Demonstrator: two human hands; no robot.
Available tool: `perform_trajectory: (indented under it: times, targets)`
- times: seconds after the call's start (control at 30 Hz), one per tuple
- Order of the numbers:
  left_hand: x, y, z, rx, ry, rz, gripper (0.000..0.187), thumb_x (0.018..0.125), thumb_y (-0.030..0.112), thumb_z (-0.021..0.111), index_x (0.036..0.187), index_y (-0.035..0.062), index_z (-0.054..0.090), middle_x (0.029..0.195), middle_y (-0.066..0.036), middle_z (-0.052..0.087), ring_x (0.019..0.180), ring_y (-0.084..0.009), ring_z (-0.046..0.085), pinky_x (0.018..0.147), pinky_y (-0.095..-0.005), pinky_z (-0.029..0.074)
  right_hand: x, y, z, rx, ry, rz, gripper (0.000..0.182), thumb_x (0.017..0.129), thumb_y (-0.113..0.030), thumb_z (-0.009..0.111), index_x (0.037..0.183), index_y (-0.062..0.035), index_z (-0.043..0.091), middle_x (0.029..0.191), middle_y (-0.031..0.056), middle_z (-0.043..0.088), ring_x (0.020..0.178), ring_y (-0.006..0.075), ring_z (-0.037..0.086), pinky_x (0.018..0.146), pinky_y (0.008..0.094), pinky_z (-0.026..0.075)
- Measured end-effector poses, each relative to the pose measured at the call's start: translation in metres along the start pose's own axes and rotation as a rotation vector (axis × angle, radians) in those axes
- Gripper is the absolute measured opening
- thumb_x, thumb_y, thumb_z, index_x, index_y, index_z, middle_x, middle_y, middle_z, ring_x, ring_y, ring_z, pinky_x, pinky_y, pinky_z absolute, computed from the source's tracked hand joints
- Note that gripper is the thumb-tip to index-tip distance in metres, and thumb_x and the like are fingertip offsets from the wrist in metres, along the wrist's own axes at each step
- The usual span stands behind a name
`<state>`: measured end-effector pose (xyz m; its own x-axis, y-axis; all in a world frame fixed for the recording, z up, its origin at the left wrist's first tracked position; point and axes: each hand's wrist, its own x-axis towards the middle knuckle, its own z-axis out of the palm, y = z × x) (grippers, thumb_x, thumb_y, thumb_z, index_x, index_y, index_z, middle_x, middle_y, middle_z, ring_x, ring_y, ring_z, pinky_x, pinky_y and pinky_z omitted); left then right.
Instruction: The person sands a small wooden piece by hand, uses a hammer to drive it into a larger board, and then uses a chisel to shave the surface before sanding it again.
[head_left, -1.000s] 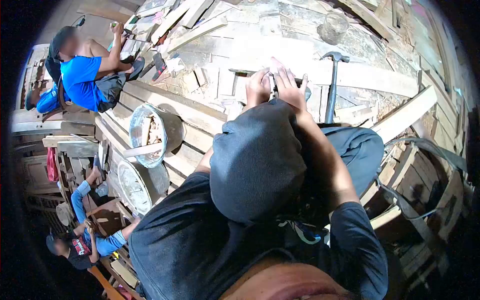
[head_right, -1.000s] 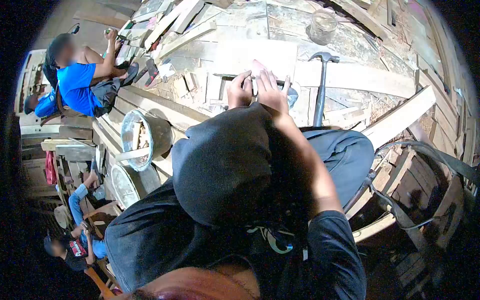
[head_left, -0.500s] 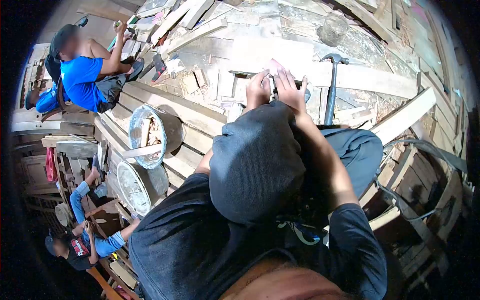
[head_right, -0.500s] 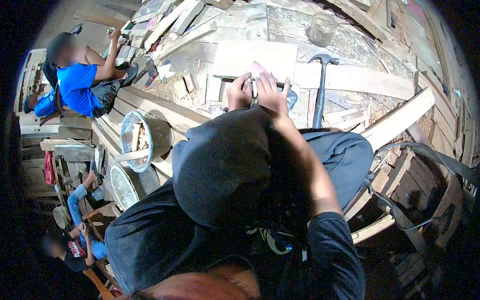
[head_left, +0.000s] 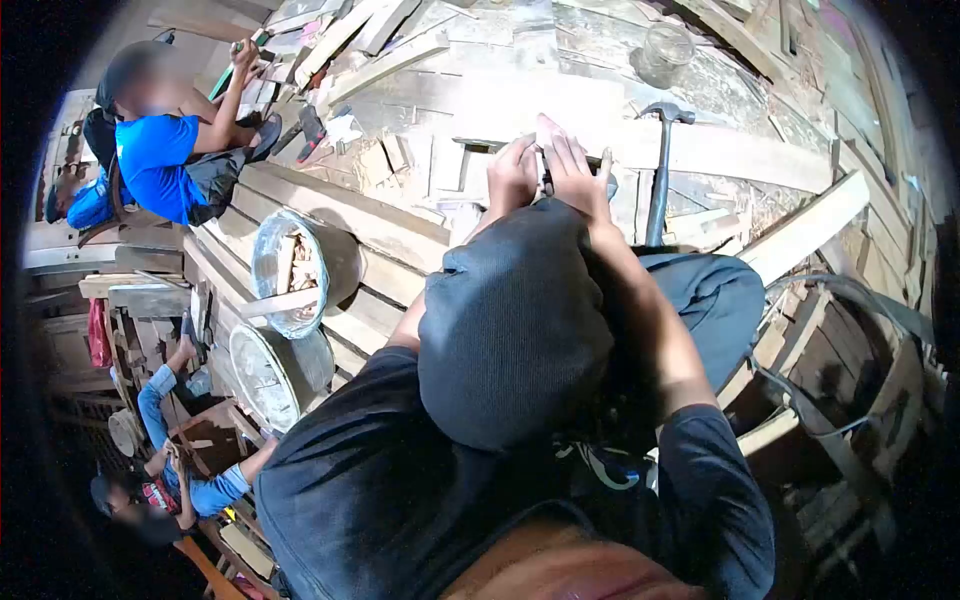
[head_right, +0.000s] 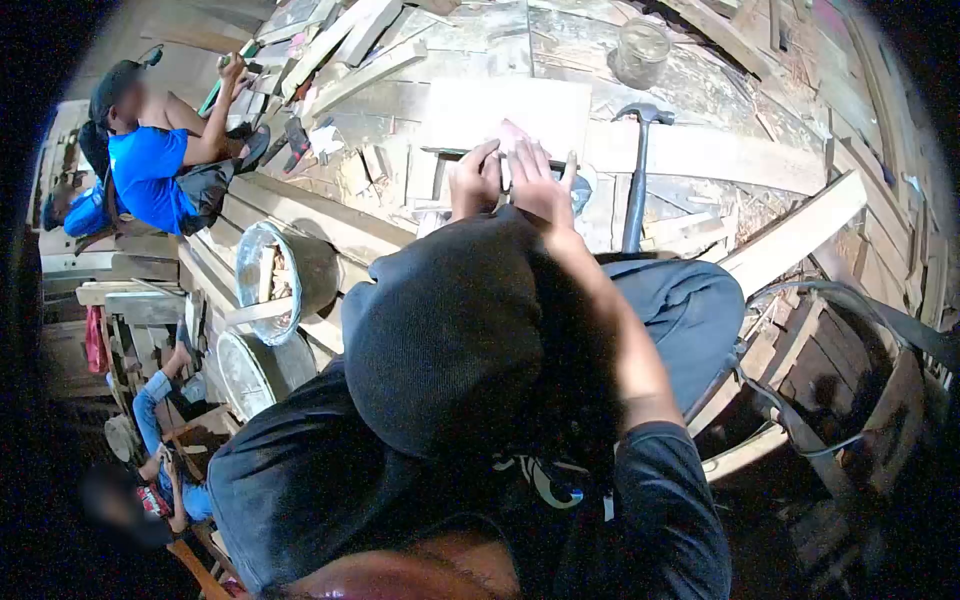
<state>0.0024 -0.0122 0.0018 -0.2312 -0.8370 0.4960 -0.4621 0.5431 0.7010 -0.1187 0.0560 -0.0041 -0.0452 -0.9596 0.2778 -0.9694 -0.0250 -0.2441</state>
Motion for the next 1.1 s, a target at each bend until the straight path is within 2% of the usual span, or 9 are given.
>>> perform_trajectory:
  times: [0.13, 0.37, 0.43, 0.5, 0.53, 0.7, 0.8, 0.9, 1.1]
  targets:
    - [-0.010, 0.003, -0.004, 0.008, -0.046, -0.112, 0.022, 0.089, 0.001, 0.058, 0.107, 0.0009, 0.070, 0.096, -0.023, 0.071, 0.092, -0.0399, 0.069, 0.082, -0.0439, 0.054, 0.000, -0.002, 0.003, 0.003, 0.062, 0.010, 0.047, 0.094, -0.032, 0.048, 0.135, -0.0108, 0.058, 0.150, 0.0059, 0.050, 0.142, 0.0188, 0.042, 0.112, 0.0738, 0.018]
    - [-0.011, -0.003, -0.004, 0.041, -0.090, -0.099, 0.025, 0.088, 0.002, 0.059, 0.110, 0.0032, 0.071, 0.096, -0.024, 0.071, 0.094, -0.0398, 0.070, 0.085, -0.0426, 0.054, -0.001, -0.001, -0.003, 0.048, 0.095, -0.009, 0.052, 0.093, -0.038, 0.049, 0.136, -0.0095, 0.057, 0.150, 0.0073, 0.050, 0.143, 0.0207, 0.042, 0.111, 0.0741, 0.018]
    - [-0.009, -0.003, -0.002, 0.081, -0.084, -0.176, 0.024, 0.088, 0.004, 0.060, 0.108, 0.0035, 0.072, 0.099, -0.023, 0.071, 0.094, -0.0379, 0.070, 0.085, -0.0427, 0.054, 0.003, 0.001, 0.000, 0.012, 0.142, -0.022, 0.050, 0.094, -0.038, 0.048, 0.134, -0.0089, 0.058, 0.150, 0.0087, 0.050, 0.142, 0.0216, 0.043, 0.110, 0.0746, 0.019]
    - [0.001, -0.012, 0.004, 0.118, -0.052, -0.033, 0.023, 0.089, 0.006, 0.064, 0.110, 0.0043, 0.072, 0.100, -0.021, 0.073, 0.093, -0.0349, 0.071, 0.084, -0.0375, 0.054, -0.002, -0.001, 0.006, 0.054, 0.144, -0.006, 0.050, 0.094, -0.038, 0.048, 0.134, -0.0086, 0.059, 0.150, 0.0091, 0.050, 0.142, 0.0218, 0.043, 0.110, 0.0748, 0.019]
    - [0.002, 0.002, 0.002, 0.100, -0.066, -0.192, 0.024, 0.089, 0.007, 0.064, 0.111, 0.0045, 0.072, 0.100, -0.022, 0.072, 0.094, -0.0359, 0.071, 0.084, -0.0374, 0.054, -0.006, -0.004, 0.008, 0.050, 0.132, -0.012, 0.050, 0.094, -0.038, 0.048, 0.134, -0.0087, 0.059, 0.150, 0.0092, 0.050, 0.142, 0.0217, 0.043, 0.110, 0.0748, 0.019]
    - [-0.009, 0.008, -0.008, 0.100, -0.091, -0.154, 0.023, 0.090, 0.007, 0.064, 0.111, 0.0018, 0.071, 0.100, -0.023, 0.072, 0.093, -0.0360, 0.070, 0.085, -0.0402, 0.054, 0.000, 0.004, 0.008, -0.017, 0.214, -0.043, 0.045, 0.095, -0.035, 0.047, 0.130, -0.0094, 0.061, 0.145, 0.0083, 0.055, 0.139, 0.0207, 0.047, 0.109, 0.0746, 0.021]
    - [-0.002, 0.001, -0.003, 0.086, -0.106, -0.185, 0.023, 0.090, 0.007, 0.065, 0.111, 0.0027, 0.071, 0.102, -0.022, 0.072, 0.096, -0.0367, 0.069, 0.086, -0.0409, 0.053, -0.002, -0.001, 0.003, -0.006, 0.217, -0.031, 0.044, 0.094, -0.034, 0.047, 0.129, -0.0102, 0.061, 0.144, 0.0074, 0.056, 0.138, 0.0208, 0.048, 0.109, 0.0741, 0.024]
    - [0.000, 0.009, 0.000, 0.042, -0.102, -0.210, 0.024, 0.090, 0.006, 0.064, 0.112, 0.0033, 0.071, 0.105, -0.022, 0.071, 0.098, -0.0370, 0.069, 0.086, -0.0408, 0.053, -0.002, 0.003, -0.003, -0.009, 0.032, -0.053, 0.057, 0.093, -0.038, 0.050, 0.140, -0.0071, 0.052, 0.154, 0.0118, 0.044, 0.145, 0.0264, 0.038, 0.108, 0.0767, 0.020]
    - [-0.001, 0.007, -0.002, 0.085, -0.066, -0.170, 0.024, 0.090, 0.006, 0.063, 0.113, 0.0036, 0.071, 0.106, -0.021, 0.072, 0.100, -0.0354, 0.069, 0.089, -0.0383, 0.052, -0.002, 0.000, 0.001, 0.003, 0.127, -0.024, 0.049, 0.092, -0.036, 0.051, 0.133, -0.0107, 0.058, 0.148, 0.0084, 0.051, 0.140, 0.0207, 0.045, 0.109, 0.0735, 0.024]
